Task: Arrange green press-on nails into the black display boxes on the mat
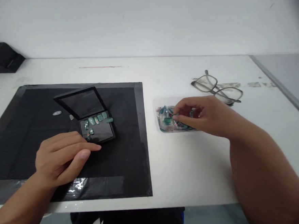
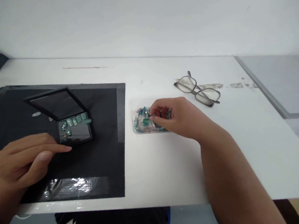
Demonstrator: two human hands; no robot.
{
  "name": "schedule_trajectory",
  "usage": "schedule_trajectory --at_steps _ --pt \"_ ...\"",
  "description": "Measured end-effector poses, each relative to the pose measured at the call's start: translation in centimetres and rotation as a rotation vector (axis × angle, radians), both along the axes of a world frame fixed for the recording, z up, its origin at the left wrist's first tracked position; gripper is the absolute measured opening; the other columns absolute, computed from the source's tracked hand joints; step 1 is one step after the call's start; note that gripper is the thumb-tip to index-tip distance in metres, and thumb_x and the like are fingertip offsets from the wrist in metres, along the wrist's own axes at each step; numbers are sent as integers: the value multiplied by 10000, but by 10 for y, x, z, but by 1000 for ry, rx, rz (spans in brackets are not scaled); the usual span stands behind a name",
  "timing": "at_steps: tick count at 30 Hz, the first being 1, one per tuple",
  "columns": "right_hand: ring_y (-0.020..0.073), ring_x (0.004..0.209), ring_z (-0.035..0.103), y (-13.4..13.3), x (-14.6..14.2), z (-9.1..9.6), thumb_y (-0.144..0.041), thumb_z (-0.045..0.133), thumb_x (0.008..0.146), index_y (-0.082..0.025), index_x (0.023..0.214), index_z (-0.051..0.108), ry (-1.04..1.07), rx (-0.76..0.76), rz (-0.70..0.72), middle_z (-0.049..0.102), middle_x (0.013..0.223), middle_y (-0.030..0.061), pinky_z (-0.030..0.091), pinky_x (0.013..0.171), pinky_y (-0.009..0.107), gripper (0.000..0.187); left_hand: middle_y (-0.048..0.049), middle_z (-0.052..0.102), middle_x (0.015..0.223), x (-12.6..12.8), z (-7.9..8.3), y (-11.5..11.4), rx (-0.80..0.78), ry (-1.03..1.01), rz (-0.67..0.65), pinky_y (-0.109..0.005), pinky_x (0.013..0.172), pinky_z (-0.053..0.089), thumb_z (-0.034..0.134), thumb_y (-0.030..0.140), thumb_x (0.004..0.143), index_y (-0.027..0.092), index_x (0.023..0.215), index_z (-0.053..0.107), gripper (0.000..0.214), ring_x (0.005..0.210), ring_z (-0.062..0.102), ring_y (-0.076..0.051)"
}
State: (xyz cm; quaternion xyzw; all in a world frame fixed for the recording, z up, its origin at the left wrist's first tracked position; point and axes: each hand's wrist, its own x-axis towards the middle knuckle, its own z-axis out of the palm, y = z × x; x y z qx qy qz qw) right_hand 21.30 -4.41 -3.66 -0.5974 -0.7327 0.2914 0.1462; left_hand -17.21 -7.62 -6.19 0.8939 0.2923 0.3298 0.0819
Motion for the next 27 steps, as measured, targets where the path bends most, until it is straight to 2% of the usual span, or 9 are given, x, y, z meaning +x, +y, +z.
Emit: schedule_trajectory --at_steps 3,5,8,10,13,16,20,22,27 --pt "120 536 427 -1 -2 1 -333 666 790 -270 866 714 -101 76 1 481 615 -31 324 516 290 109 2 634 677 0 -1 0 5 8 2 -244 562 470 509 95 908 187 945 704 219 604 561 -95" --pt "113 495 361 -1 -6 1 -394 681 797 -283 877 743 -137 37 -10 410 567 -41 277 501 298 150 1 644 688 0 -1 0 5 11 -2 -247 567 480 520 92 901 184 941 705 210 611 577 -97" --pt "113 482 359 0 -10 -1 -502 708 786 -299 871 784 -149 -84 -25 426 538 -38 257 495 301 233 -2 664 710 1 0 0 -2 15 -7 -245 573 490 526 95 903 181 939 699 196 623 594 -99" --pt "110 479 359 1 -12 -3 -511 712 781 -306 870 793 -148 -137 -17 427 531 -42 257 490 297 237 1 662 704 2 0 0 3 19 -8 -241 574 491 522 103 911 183 932 696 193 621 589 -95" --pt "104 477 345 0 -13 -3 -463 697 799 -294 861 784 -114 -120 6 391 519 -50 266 487 295 200 -1 653 694 2 1 0 7 22 -21 -243 564 478 519 105 915 176 937 695 191 612 579 -95" --pt "110 491 390 -3 -14 -2 -416 664 824 -284 887 788 -38 -76 -11 477 541 -36 308 489 297 191 -8 663 706 1 1 0 14 22 -25 -247 570 482 521 101 916 171 943 695 189 617 585 -98" --pt "134 569 526 -5 -12 -1 -431 631 858 -295 962 801 51 -20 -36 700 796 16 389 506 309 241 -7 672 711 -1 1 -1 12 17 -17 -251 575 484 512 106 919 170 933 695 195 614 591 -100" --pt "157 638 581 -5 -11 -1 -426 617 882 -300 977 798 88 57 -6 722 862 27 430 539 322 240 -9 674 717 -2 0 -1 9 14 -24 -252 573 478 496 112 925 171 942 697 210 617 592 -101" --pt "208 750 643 -7 -13 0 -332 634 903 -344 948 778 177 255 35 733 867 22 474 579 354 152 -7 679 713 -1 0 0 23 3 -30 -244 575 476 490 135 936 174 936 701 215 610 597 -96"
